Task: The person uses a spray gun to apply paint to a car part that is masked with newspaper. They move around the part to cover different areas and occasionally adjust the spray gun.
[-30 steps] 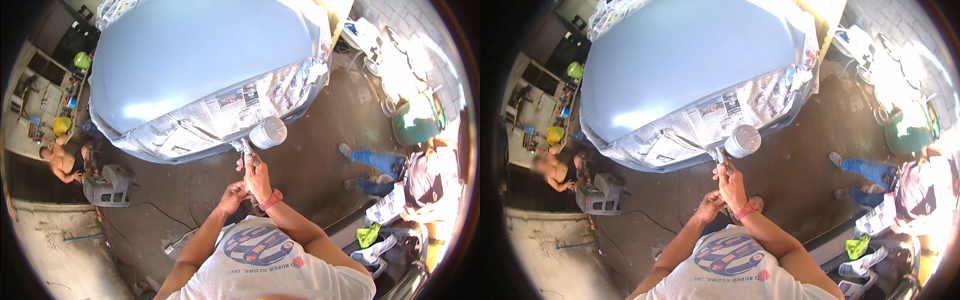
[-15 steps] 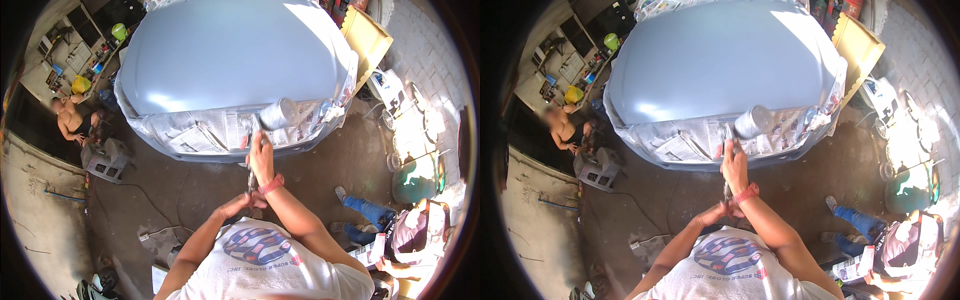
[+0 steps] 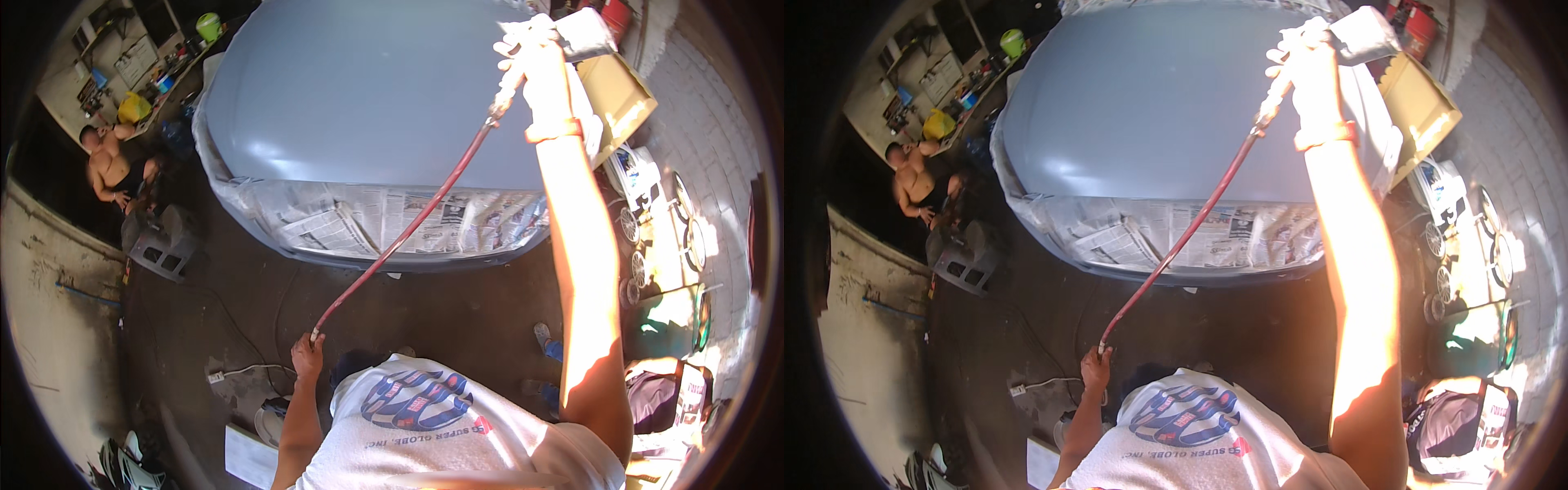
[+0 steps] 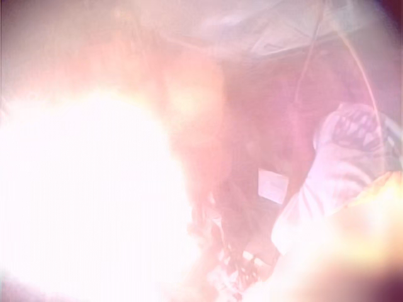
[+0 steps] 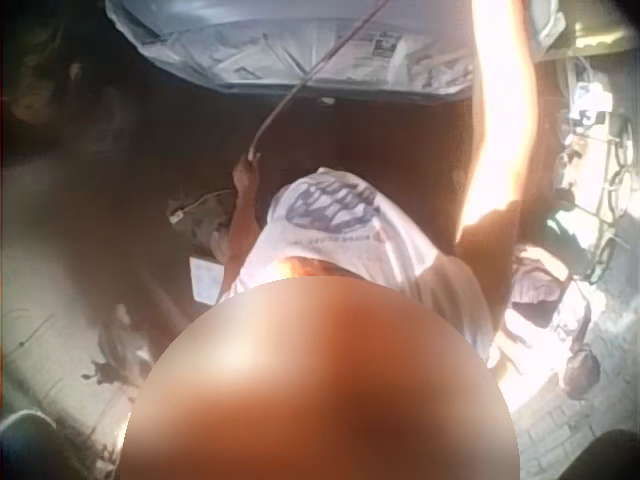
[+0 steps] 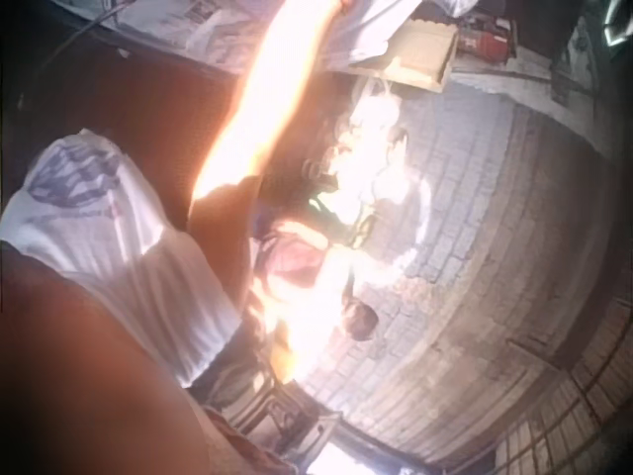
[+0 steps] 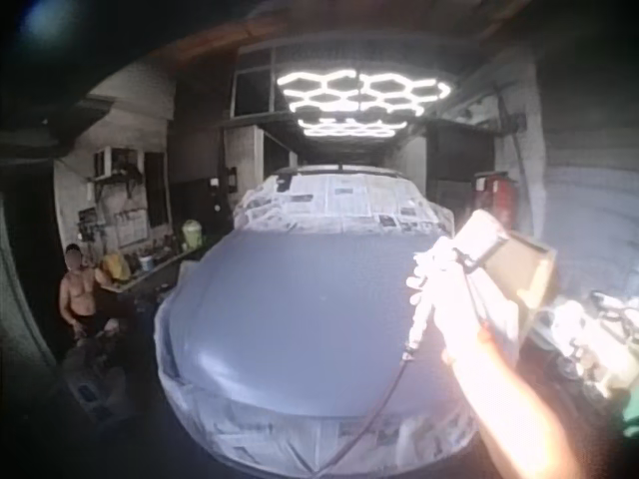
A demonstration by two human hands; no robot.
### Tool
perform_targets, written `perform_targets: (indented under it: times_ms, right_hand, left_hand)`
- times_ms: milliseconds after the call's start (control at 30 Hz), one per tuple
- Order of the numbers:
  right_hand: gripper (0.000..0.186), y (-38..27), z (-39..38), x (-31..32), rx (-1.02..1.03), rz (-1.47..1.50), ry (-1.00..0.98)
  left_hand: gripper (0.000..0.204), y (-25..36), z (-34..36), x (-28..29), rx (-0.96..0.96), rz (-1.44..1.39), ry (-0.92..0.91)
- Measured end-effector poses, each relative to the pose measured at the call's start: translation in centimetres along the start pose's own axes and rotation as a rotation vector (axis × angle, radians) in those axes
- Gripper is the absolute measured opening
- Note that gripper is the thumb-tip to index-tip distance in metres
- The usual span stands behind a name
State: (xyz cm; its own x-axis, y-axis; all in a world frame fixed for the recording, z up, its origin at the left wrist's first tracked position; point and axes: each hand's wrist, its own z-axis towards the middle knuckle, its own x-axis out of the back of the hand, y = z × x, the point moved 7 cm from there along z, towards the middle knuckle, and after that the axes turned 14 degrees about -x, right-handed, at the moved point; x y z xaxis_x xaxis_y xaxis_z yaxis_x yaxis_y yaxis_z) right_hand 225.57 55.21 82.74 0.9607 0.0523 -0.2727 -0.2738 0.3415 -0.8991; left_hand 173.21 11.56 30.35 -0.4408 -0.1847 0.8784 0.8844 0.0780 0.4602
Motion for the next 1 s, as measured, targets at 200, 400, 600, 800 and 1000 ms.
perform_targets:
  times_ms: [200,400,600,800,1000]
  right_hand:
    - [0.014,-1.8,7.4,-1.7,-0.035,-0.118,0.05]
    - [0.01,-2.0,11.5,-6.7,-0.128,-0.021,0.06]
    - [0.022,-1.2,13.2,-13.5,-0.022,-0.386,0.343]
    - [0.03,0.5,19.1,-18.5,0.151,-0.967,0.418]
    - [0.039,5.7,26.4,-22.4,-0.11,-0.641,0.484]
  left_hand:
    - [0.026,-6.3,-6.8,4.0,0.101,0.122,0.017]
    - [0.025,-15.5,-7.9,8.6,0.132,0.178,0.025]
    - [0.025,-25.1,2.8,18.6,-0.127,0.203,0.288]
    - [0.029,-32.6,13.5,29.1,-0.044,0.147,0.233]
    - [0.047,-38.0,23.1,36.3,-0.066,0.136,0.299]
